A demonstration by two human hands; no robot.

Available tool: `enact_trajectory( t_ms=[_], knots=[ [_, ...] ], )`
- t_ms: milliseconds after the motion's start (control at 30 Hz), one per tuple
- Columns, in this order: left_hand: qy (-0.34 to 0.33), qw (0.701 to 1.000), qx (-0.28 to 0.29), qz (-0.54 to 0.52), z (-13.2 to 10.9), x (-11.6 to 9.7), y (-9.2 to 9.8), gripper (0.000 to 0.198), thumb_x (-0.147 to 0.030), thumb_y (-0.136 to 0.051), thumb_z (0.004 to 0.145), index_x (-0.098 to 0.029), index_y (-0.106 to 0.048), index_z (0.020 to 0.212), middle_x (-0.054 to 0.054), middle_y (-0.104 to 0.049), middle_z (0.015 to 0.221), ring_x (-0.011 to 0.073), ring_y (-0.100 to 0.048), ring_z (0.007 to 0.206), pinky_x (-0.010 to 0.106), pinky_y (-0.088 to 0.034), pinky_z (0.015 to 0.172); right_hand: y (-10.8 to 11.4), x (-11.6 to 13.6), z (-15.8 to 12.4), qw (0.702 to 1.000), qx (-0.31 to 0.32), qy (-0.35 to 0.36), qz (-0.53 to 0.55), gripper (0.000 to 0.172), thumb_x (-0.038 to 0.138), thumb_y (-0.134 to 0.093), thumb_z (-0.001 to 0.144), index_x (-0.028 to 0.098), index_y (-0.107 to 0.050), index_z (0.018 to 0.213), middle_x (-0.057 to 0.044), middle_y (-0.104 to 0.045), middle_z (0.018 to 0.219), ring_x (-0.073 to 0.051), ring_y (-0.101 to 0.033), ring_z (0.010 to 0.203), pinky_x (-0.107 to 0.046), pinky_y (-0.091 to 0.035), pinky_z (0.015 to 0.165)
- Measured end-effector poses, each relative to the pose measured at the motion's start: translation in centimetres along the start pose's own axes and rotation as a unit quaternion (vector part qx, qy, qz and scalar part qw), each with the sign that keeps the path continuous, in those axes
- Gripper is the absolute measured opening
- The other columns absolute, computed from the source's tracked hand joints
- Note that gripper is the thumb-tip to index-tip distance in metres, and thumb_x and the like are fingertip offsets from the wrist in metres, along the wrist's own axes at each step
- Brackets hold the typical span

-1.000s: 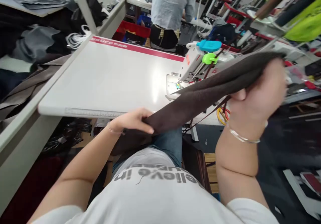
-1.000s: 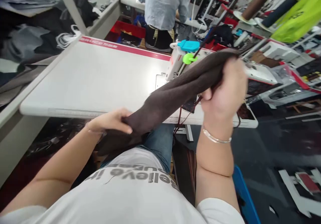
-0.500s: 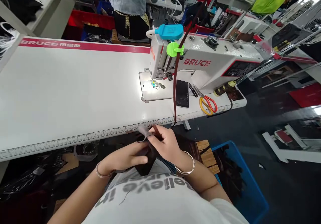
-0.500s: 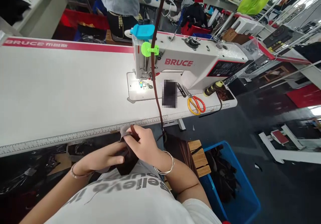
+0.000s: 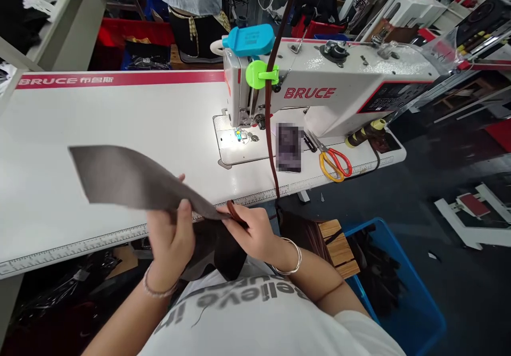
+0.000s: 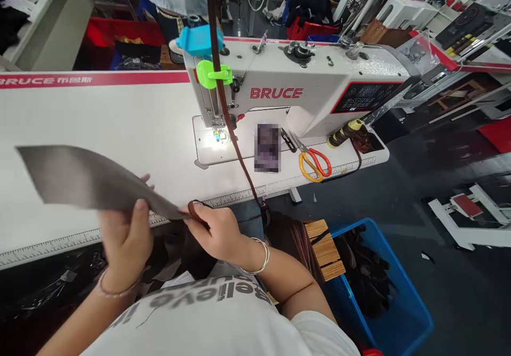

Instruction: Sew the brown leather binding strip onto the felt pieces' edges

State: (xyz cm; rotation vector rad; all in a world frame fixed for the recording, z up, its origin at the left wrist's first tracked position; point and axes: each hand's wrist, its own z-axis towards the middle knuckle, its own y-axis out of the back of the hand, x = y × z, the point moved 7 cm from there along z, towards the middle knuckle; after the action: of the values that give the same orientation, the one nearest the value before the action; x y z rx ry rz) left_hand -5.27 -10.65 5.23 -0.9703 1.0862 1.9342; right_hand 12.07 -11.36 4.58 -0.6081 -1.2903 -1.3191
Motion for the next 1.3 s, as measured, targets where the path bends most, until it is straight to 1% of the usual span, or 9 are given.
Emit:
enact_trajectory(
  t_ms=[133, 300, 433, 567, 733, 833, 1000, 1200, 1300],
  knots=[
    [0.024, 0.995, 0.025, 0.096, 2.1, 2.1, -4.6, 0.034, -0.041, -0.047, 0.092, -0.012, -0.053, 0.108, 0.019, -0.056, 0.113, 0.0330, -0.052, 0.117, 0.054, -0.035, 0.110, -0.6, -3.5, 0.7, 0.990, -0.020, -0.121, 0.075, 0.026, 0.026, -0.056, 0.091, 0.018, -0.070, 0.111, -0.004, -0.073, 0.111, -0.016, -0.069, 0.105, -0.026, -0.053, 0.096],
    [0.067, 0.963, 0.136, 0.221, 2.9, 3.6, -9.0, 0.044, -0.043, -0.041, 0.093, -0.007, -0.050, 0.115, 0.026, -0.053, 0.118, 0.0425, -0.047, 0.123, 0.062, -0.035, 0.106, -0.5, -6.9, -0.2, 0.974, -0.037, -0.201, 0.103, 0.029, 0.028, -0.057, 0.088, 0.017, -0.069, 0.112, -0.006, -0.071, 0.115, -0.018, -0.067, 0.106, -0.031, -0.051, 0.099],
    [0.023, 0.914, 0.211, 0.345, 3.8, 2.7, -10.7, 0.061, -0.050, -0.035, 0.096, -0.002, -0.045, 0.134, 0.029, -0.051, 0.132, 0.0462, -0.039, 0.134, 0.070, -0.016, 0.113, 0.0, -7.5, -0.9, 0.969, -0.031, -0.220, 0.105, 0.031, 0.031, -0.058, 0.088, 0.017, -0.068, 0.114, -0.006, -0.071, 0.110, -0.018, -0.066, 0.102, -0.030, -0.050, 0.094],
    [-0.025, 0.886, 0.267, 0.379, 4.8, 2.5, -11.9, 0.063, -0.050, -0.024, 0.100, -0.017, -0.029, 0.154, 0.018, -0.029, 0.159, 0.0469, -0.019, 0.147, 0.076, -0.014, 0.111, 0.5, -7.4, -1.5, 0.965, -0.022, -0.220, 0.139, 0.035, 0.036, -0.057, 0.089, 0.017, -0.066, 0.117, -0.006, -0.069, 0.114, -0.018, -0.064, 0.105, -0.029, -0.049, 0.095],
    [-0.058, 0.882, 0.252, 0.395, 5.0, 2.7, -12.1, 0.059, -0.044, -0.028, 0.100, -0.018, -0.034, 0.152, 0.016, -0.027, 0.160, 0.0456, -0.016, 0.148, 0.076, -0.009, 0.112, 2.8, -8.2, -3.2, 0.962, -0.058, -0.255, 0.081, 0.046, 0.046, -0.051, 0.094, 0.017, -0.061, 0.127, -0.006, -0.070, 0.090, -0.014, -0.064, 0.079, -0.025, -0.051, 0.074],
    [-0.106, 0.898, 0.231, 0.358, 4.6, 2.2, -12.3, 0.054, -0.038, -0.037, 0.099, -0.012, -0.044, 0.145, 0.023, -0.037, 0.153, 0.0457, -0.022, 0.145, 0.072, -0.017, 0.112, 4.9, -7.7, -3.4, 0.965, -0.100, -0.242, 0.033, 0.047, 0.048, -0.040, 0.099, 0.016, -0.062, 0.125, -0.003, -0.065, 0.069, -0.011, -0.058, 0.063, -0.024, -0.048, 0.066],
    [-0.172, 0.931, 0.260, 0.188, 3.5, 0.9, -12.7, 0.031, -0.025, -0.040, 0.096, -0.015, -0.069, 0.101, 0.015, -0.065, 0.106, 0.0300, -0.058, 0.107, 0.045, -0.049, 0.093, 6.5, -4.8, -0.9, 0.984, -0.096, -0.142, -0.044, 0.040, 0.040, -0.038, 0.101, 0.016, -0.068, 0.112, -0.005, -0.065, 0.085, -0.007, -0.054, 0.061, -0.024, -0.048, 0.066],
    [-0.052, 0.934, 0.350, -0.053, 3.1, 1.2, -11.9, 0.032, -0.031, -0.040, 0.096, -0.021, -0.070, 0.097, 0.007, -0.071, 0.106, 0.0222, -0.063, 0.107, 0.044, -0.041, 0.110, 4.4, -2.9, 3.0, 0.993, -0.026, -0.106, 0.049, 0.039, 0.038, -0.037, 0.102, 0.016, -0.052, 0.131, 0.005, -0.055, 0.058, -0.007, -0.054, 0.055, -0.021, -0.046, 0.065],
    [0.018, 0.926, 0.352, -0.138, 3.3, 1.9, -11.2, 0.044, -0.045, -0.034, 0.098, -0.022, -0.071, 0.091, 0.005, -0.074, 0.092, 0.0229, -0.067, 0.100, 0.046, -0.034, 0.117, 3.0, -3.5, 3.9, 0.988, -0.005, -0.124, 0.086, 0.036, 0.041, -0.035, 0.102, 0.016, -0.055, 0.120, 0.006, -0.055, 0.057, -0.006, -0.051, 0.049, -0.019, -0.044, 0.059]
  ],
)
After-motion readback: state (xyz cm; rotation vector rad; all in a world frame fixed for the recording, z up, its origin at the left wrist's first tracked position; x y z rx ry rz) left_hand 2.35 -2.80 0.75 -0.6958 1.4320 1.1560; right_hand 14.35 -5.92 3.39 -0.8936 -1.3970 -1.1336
